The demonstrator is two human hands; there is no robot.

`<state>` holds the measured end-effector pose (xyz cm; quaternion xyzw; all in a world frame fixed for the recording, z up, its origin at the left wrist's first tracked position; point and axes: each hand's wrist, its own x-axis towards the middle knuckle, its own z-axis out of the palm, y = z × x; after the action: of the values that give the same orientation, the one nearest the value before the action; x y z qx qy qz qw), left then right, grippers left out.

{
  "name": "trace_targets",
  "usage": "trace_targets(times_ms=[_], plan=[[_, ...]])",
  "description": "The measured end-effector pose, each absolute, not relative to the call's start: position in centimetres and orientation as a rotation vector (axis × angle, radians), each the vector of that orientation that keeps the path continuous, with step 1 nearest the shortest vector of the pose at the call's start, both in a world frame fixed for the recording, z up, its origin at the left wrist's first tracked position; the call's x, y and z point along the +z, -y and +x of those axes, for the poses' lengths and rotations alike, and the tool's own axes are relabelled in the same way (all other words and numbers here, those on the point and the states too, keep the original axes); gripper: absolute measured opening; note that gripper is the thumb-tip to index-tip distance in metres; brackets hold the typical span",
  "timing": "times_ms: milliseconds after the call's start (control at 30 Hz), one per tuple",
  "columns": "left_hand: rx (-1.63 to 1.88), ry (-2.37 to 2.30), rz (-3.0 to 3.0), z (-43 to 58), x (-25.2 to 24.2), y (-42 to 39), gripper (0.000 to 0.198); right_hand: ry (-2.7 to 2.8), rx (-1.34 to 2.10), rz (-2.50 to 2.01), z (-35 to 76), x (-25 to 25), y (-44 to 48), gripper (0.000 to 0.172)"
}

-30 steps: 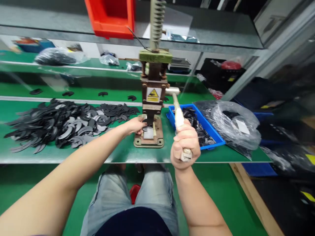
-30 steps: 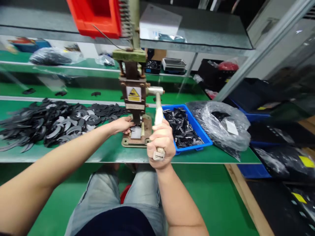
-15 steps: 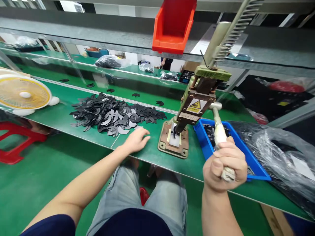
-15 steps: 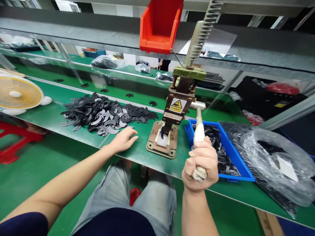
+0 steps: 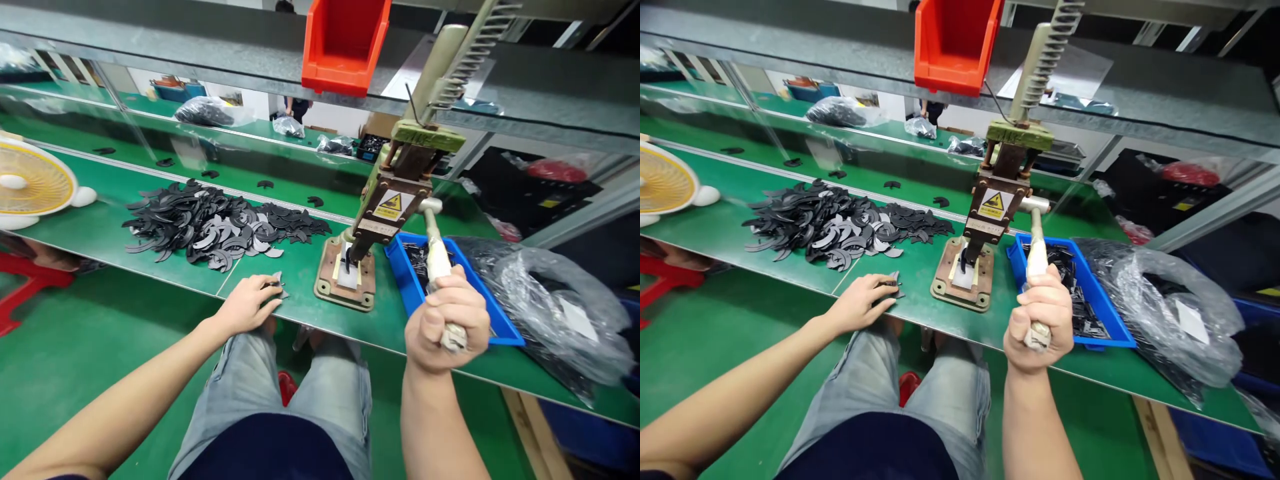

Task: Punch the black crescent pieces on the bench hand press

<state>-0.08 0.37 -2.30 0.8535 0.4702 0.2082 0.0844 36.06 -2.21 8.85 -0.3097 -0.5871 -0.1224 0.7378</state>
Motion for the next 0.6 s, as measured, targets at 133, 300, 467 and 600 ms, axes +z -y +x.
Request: trace_targets(times_ms=[133, 300, 467, 600], plan=[[0.745, -1.653, 2.343, 0.9, -2.6, -1.4, 0.061, 1.313, -0.256, -0.668, 36.1, 8.9, 2.3, 0.023], [0.650, -1.540, 2.236, 2.1, -2.7, -2.8, 0.061, 1.287, -0.256, -0.647, 36.0, 8.8, 2.1, 0.023], [0.707, -1.435, 1.794, 3.8, -2.1, -3.4, 0.043, 1.316, -0.243, -0.681, 36.2, 8.6, 2.6, 0.019], [0.765, -1.308, 1.695, 5.9, -0.3, -5.7, 0.034, 1.337, -0.246, -0.735, 36.3, 8.6, 3.0, 0.017]])
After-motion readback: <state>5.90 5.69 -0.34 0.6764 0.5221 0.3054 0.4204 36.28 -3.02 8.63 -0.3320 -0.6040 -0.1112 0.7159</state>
